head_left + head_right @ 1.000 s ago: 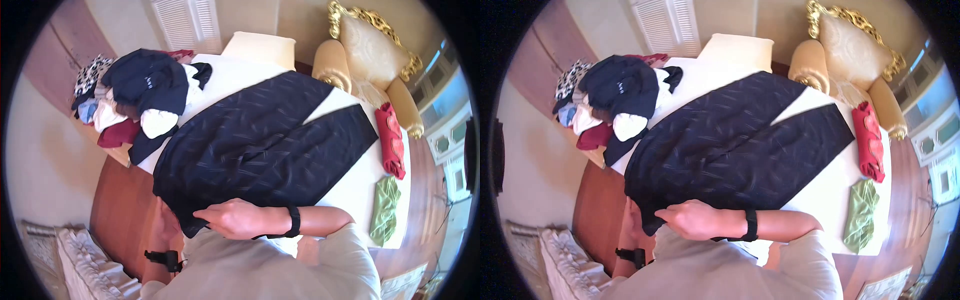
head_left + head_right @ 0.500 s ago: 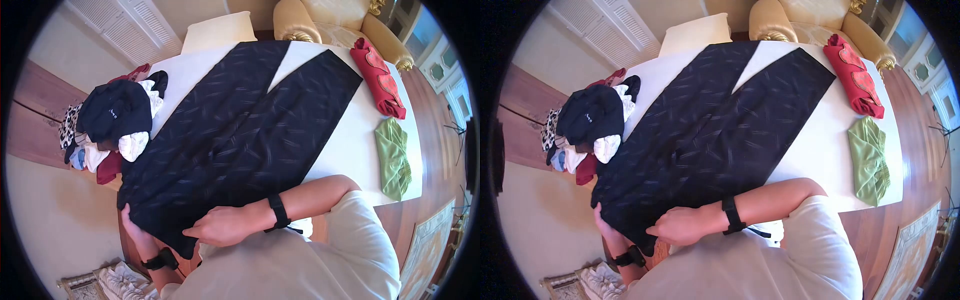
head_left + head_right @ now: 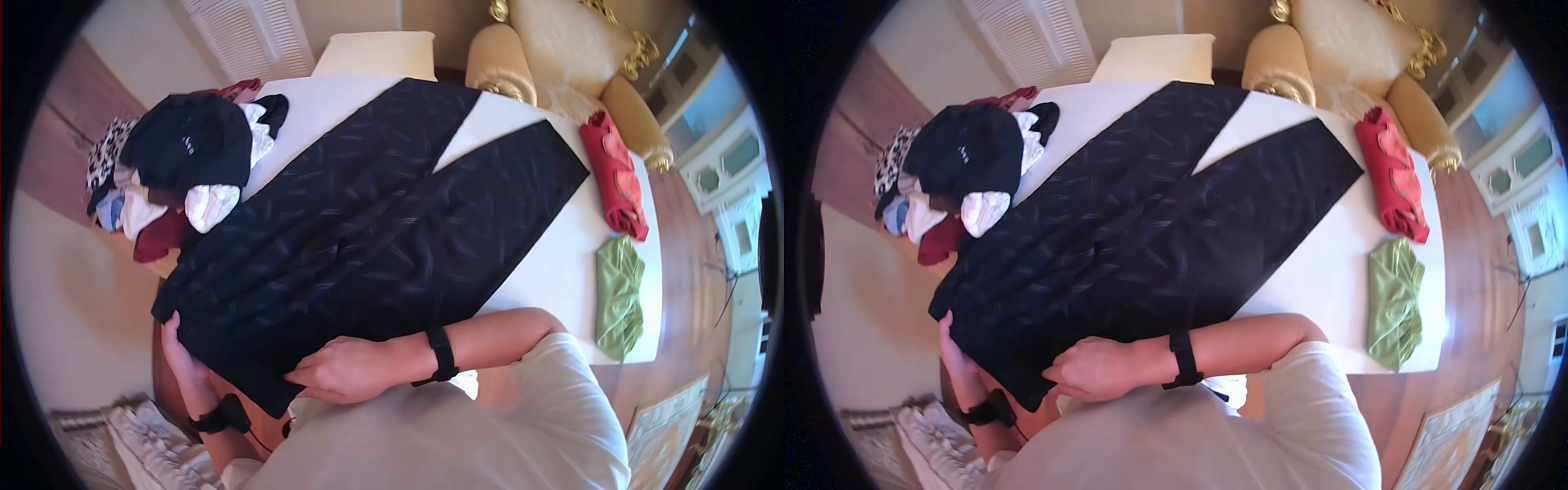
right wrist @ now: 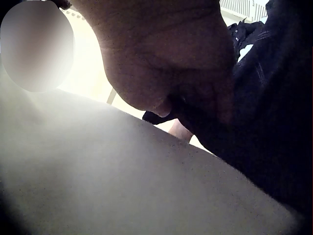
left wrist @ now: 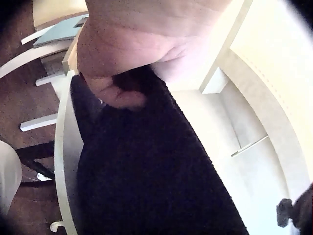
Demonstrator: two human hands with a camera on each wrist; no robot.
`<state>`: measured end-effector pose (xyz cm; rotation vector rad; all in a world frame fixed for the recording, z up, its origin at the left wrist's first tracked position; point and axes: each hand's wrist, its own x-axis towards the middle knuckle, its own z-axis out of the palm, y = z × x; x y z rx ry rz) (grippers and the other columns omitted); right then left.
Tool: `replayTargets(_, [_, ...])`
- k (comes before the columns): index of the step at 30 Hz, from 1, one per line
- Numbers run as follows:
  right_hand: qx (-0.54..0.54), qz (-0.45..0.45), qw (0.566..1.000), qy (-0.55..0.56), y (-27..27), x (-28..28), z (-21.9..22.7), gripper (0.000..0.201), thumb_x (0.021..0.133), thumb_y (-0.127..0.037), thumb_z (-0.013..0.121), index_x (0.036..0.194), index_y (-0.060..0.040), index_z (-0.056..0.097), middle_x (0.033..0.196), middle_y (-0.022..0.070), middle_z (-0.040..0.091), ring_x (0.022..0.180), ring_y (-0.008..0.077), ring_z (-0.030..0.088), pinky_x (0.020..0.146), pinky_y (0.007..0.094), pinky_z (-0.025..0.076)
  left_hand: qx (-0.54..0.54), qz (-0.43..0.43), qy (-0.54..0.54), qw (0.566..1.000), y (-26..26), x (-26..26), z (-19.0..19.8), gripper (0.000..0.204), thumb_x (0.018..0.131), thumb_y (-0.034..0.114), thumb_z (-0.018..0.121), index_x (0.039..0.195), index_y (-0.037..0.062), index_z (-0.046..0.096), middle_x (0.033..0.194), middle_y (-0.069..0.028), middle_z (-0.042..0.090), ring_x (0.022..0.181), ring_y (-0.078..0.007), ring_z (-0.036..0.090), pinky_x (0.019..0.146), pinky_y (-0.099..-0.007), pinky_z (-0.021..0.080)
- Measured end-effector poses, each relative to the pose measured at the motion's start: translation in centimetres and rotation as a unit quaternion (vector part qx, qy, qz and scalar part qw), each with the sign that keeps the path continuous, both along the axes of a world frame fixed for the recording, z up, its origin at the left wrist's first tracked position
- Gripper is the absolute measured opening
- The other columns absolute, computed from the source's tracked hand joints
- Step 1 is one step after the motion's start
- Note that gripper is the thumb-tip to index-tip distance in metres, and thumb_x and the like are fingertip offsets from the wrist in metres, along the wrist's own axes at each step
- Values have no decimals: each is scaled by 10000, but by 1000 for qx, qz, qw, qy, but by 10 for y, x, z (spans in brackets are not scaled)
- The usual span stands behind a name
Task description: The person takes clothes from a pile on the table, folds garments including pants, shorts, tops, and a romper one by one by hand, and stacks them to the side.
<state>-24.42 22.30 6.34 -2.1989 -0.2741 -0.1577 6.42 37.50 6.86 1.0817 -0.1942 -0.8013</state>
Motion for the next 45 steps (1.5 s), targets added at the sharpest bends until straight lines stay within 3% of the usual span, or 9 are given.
replayTargets(3, [1,14,1000,-3,3,3,3,407,1021,-248,565,1257,80,618,1073,216,700,974,385,699,812,460,583,-5,20,-60,998,1,-5,7,497,986,238,597,1427,18,529,1376,-157,609,1235,-305,614,1059,-449,504])
replayTargets(5, [31,-24,997,-68,10,11,6,293,999,-235,587,1052,45,658,921,212,702,903,402,698,787,486,570,0,29,-82,996,5,1,9,471,986,225,594,1406,19,543,1344,-148,624,1199,-293,633,1036,-434,521])
replayTargets(14, [-15,31,999,-4,31,53,17,374,1019,-251,580,1207,70,624,1033,201,694,953,384,695,801,466,577,3,46,6,999,34,42,4,457,981,235,595,1367,-7,559,1305,-155,655,1163,-294,658,1027,-419,525])
replayTargets(21, [11,15,999,49,15,48,22,389,1018,-252,573,1244,59,623,1009,213,696,945,390,693,800,476,571,-8,56,-61,996,31,40,5,428,1006,219,586,1365,-13,558,1305,-149,658,1162,-285,661,1029,-414,522])
replayTargets(29, [-17,22,999,46,14,47,12,286,1005,-243,572,990,29,659,882,200,694,882,405,694,773,501,566,-24,3,-22,999,17,38,9,444,1033,240,567,1396,-14,540,1380,-153,622,1249,-283,618,1089,-418,482])
replayTargets(36, [-36,18,998,42,6,47,15,271,987,-229,576,928,22,660,865,197,694,877,407,694,773,503,567,-23,-19,-18,999,6,38,13,467,1037,263,572,1401,-27,535,1387,-154,619,1257,-284,615,1090,-425,483])
replayTargets(40, [-34,2,998,54,6,52,6,275,993,-228,569,926,22,661,867,200,700,863,406,696,768,501,568,60,-2,-57,997,11,44,-19,453,1036,251,593,1413,8,530,1366,-128,632,1224,-239,634,1041,-389,514])
replayTargets(42, [-35,-2,998,56,7,53,5,285,1001,-235,565,927,23,660,868,201,701,855,407,697,764,499,569,129,26,-148,980,13,29,-35,481,1026,205,615,1458,35,487,1333,-100,642,1144,-206,666,997,-366,531])
replayTargets(45, [-30,-4,997,74,8,52,5,302,1019,-246,554,922,21,655,861,198,695,844,413,693,752,504,564,164,19,-139,976,21,14,-39,510,1017,159,631,1485,62,454,1319,-80,635,1129,-197,661,984,-342,521])
